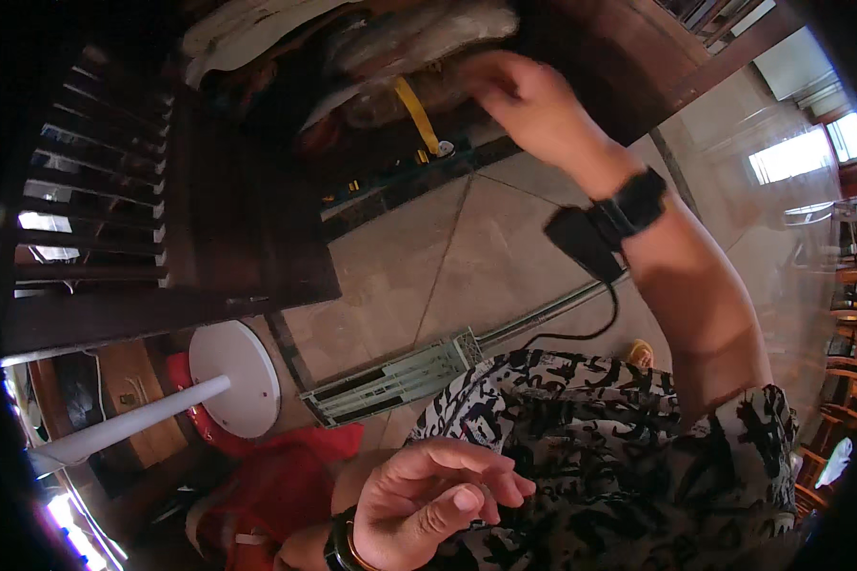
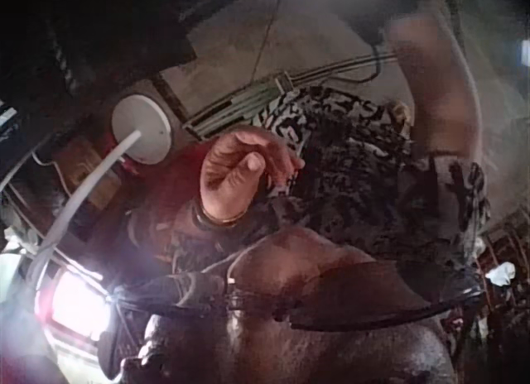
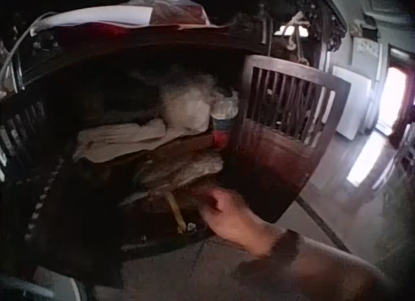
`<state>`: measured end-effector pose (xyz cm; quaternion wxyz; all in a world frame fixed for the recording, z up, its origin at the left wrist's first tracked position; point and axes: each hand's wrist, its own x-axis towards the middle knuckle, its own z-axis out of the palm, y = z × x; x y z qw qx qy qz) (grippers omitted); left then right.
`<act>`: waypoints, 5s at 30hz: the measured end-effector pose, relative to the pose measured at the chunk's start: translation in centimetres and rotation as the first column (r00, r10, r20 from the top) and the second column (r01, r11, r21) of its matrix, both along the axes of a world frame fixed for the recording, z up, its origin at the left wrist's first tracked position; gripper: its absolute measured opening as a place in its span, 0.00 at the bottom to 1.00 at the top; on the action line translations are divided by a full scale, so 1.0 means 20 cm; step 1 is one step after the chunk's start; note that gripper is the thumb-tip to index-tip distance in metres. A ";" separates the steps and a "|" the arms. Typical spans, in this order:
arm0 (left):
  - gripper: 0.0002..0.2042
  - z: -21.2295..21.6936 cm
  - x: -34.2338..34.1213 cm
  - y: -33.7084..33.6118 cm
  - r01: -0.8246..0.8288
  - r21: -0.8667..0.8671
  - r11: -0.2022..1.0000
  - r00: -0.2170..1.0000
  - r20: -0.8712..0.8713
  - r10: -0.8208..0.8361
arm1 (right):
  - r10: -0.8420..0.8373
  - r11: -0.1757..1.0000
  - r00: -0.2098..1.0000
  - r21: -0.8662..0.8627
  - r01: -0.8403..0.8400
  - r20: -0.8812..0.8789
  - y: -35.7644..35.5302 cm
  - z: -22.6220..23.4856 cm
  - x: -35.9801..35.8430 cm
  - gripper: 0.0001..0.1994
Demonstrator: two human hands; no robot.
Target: Replacing the cloth mop head on a flat spray mop.
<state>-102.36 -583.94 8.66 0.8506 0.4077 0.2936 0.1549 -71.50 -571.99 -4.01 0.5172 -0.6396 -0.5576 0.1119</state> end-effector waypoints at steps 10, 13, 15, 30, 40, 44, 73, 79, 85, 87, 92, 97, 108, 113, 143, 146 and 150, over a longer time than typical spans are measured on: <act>0.11 0.09 -0.13 -0.06 -0.076 0.081 0.994 0.996 -0.035 0.079 | 0.060 0.967 0.878 -0.246 0.067 0.475 0.74 0.14 -0.13 0.13; 0.11 0.10 -0.15 -0.07 -0.122 0.064 0.990 0.992 -0.035 0.125 | -0.107 0.975 0.813 -0.099 0.198 0.572 0.81 0.06 -0.15 0.10; 0.11 0.09 -0.14 -0.07 -0.167 0.014 0.986 0.986 -0.027 0.167 | -0.091 0.961 0.826 -0.170 0.220 0.556 0.85 0.02 -0.15 0.11; 0.11 0.02 -0.03 0.06 -0.133 0.066 0.989 0.983 -0.122 0.140 | -0.042 0.984 0.955 -0.178 -0.011 -0.294 0.90 -0.15 -0.11 0.11; 0.16 -0.19 0.48 0.70 -0.414 0.541 0.732 0.813 -0.143 0.565 | -0.057 0.960 0.955 -0.247 0.133 0.292 0.89 -0.16 -0.11 0.13; 0.25 -0.29 0.75 1.12 0.069 0.925 -0.373 0.728 0.209 0.653 | -0.359 0.921 0.893 -0.056 0.386 0.271 1.01 -0.25 -0.08 0.15; 0.32 -0.46 0.72 1.69 0.554 0.674 -0.489 0.565 0.127 0.815 | 0.039 0.999 0.231 0.042 0.012 -0.972 0.41 0.10 -0.33 0.10; 0.32 -0.46 0.70 1.68 0.558 0.669 -0.491 0.568 0.123 0.814 | 0.036 0.998 0.236 0.024 -0.052 -0.971 -0.02 0.09 -0.43 0.16; 0.34 -0.52 0.65 1.73 0.570 0.662 -0.486 0.549 0.134 0.825 | -0.123 0.989 0.219 -0.138 -0.056 -0.968 -0.44 0.08 -0.41 0.16; 0.35 -0.53 0.61 1.74 0.588 0.656 -0.473 0.534 0.125 0.836 | -0.105 0.991 0.276 -0.123 -0.051 -0.955 -0.51 0.10 -0.40 0.16; 0.37 -0.52 0.56 1.72 0.629 0.679 -0.379 0.531 -0.019 0.847 | -0.141 0.989 0.478 -0.144 0.030 -0.867 -0.71 0.15 -0.42 0.20; 0.33 -0.45 0.52 1.42 0.504 0.669 -0.546 0.709 0.041 0.704 | -0.168 0.956 0.807 -0.292 -0.006 -0.566 -1.00 0.18 -0.38 0.19; 0.17 -0.72 0.13 0.66 0.584 0.812 0.014 0.669 -0.471 -0.575 | -0.014 0.911 0.996 -0.412 -0.023 -0.087 -1.22 0.39 -0.34 0.10; 0.11 -0.70 0.03 0.55 0.539 0.842 0.028 0.767 -0.477 -0.428 | 0.061 0.888 0.998 -0.456 -0.059 -0.010 -1.20 0.36 -0.35 0.10; 0.27 -1.65 -0.94 0.72 0.932 0.256 0.258 0.207 -0.957 0.203 | 0.488 0.597 0.657 -0.769 0.229 0.575 -1.48 -0.06 0.06 0.07; 0.27 -1.58 -0.86 0.71 0.898 0.399 0.186 0.348 -0.902 0.254 | 0.574 0.518 0.627 -0.827 0.219 0.526 -1.37 -0.05 -0.04 0.13; 0.27 -1.29 -0.59 0.70 0.894 0.411 0.181 0.368 -0.901 0.229 | 0.650 0.502 0.596 -0.855 0.129 0.471 -1.32 -0.12 -0.16 0.15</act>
